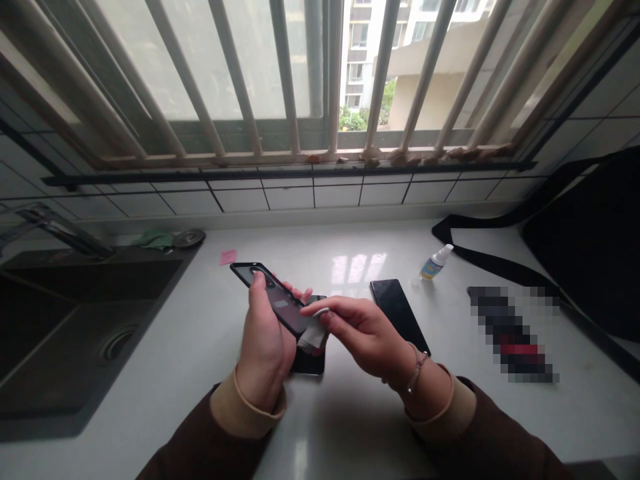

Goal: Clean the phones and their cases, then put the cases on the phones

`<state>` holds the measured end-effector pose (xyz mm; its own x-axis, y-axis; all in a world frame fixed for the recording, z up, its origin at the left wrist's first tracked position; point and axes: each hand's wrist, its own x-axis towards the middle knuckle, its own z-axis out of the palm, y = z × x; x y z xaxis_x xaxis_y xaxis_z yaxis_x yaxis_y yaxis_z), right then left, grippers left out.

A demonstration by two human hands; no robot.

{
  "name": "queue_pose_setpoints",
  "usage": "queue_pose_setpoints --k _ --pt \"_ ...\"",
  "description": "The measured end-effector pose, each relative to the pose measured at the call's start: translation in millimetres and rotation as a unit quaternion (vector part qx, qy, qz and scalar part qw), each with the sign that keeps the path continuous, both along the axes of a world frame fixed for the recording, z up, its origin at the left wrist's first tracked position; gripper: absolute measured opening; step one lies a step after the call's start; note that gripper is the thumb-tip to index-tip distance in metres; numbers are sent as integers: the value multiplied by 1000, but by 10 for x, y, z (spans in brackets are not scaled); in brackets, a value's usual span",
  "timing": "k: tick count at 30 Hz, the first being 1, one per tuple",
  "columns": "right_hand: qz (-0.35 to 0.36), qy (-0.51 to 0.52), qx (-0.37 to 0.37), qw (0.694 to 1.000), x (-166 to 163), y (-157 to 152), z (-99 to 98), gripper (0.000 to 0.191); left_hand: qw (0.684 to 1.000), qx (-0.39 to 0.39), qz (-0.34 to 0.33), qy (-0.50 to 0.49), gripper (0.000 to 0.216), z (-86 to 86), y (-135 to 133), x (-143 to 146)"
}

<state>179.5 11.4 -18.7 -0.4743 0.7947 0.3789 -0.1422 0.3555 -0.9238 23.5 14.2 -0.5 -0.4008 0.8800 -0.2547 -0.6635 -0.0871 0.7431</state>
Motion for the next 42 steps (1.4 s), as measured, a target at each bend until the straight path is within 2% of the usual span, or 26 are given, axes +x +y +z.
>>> queue_pose_setpoints --k 2,4,5,8,10,12,16,20,25,31,36,39,42 --pt "-106 -12 -14 994 31 51 -19 34 1000 2 -13 11 40 -9 -5 -2" --pt "-256 -52 -18 965 85 133 -47 36 998 -14 -66 20 34 -17 -28 -1" --pt "-307 -73 -9 949 118 177 -61 37 993 -27 -108 24 34 -20 -47 0" --pt "-405 -107 43 907 206 285 -92 38 963 -47 -261 38 42 -20 -130 11" --pt "-439 -130 67 887 235 318 -103 37 939 -35 -337 52 46 -18 -188 17" --pt "-439 -147 80 883 235 321 -106 36 923 -21 -378 63 48 -20 -228 18" --pt "-373 -174 42 910 194 277 -75 35 907 -31 -412 84 46 -40 -241 4" --pt "-359 -212 44 908 165 223 -26 34 892 -39 -438 101 47 -52 -228 -7" --pt "-347 -194 70 915 157 197 -23 33 892 -47 -437 106 47 -21 -246 -4" --pt "-309 -147 93 935 131 169 -1 29 859 -83 -487 136 45 8 -271 6" --pt "-288 -85 127 945 136 97 45 26 848 -57 -501 162 41 58 -282 15" --pt "-268 -65 185 943 130 64 68 27 838 -59 -509 187 42 44 -278 20" --pt "-229 -73 252 937 105 61 81 27 840 -88 -498 199 44 -9 -272 17"
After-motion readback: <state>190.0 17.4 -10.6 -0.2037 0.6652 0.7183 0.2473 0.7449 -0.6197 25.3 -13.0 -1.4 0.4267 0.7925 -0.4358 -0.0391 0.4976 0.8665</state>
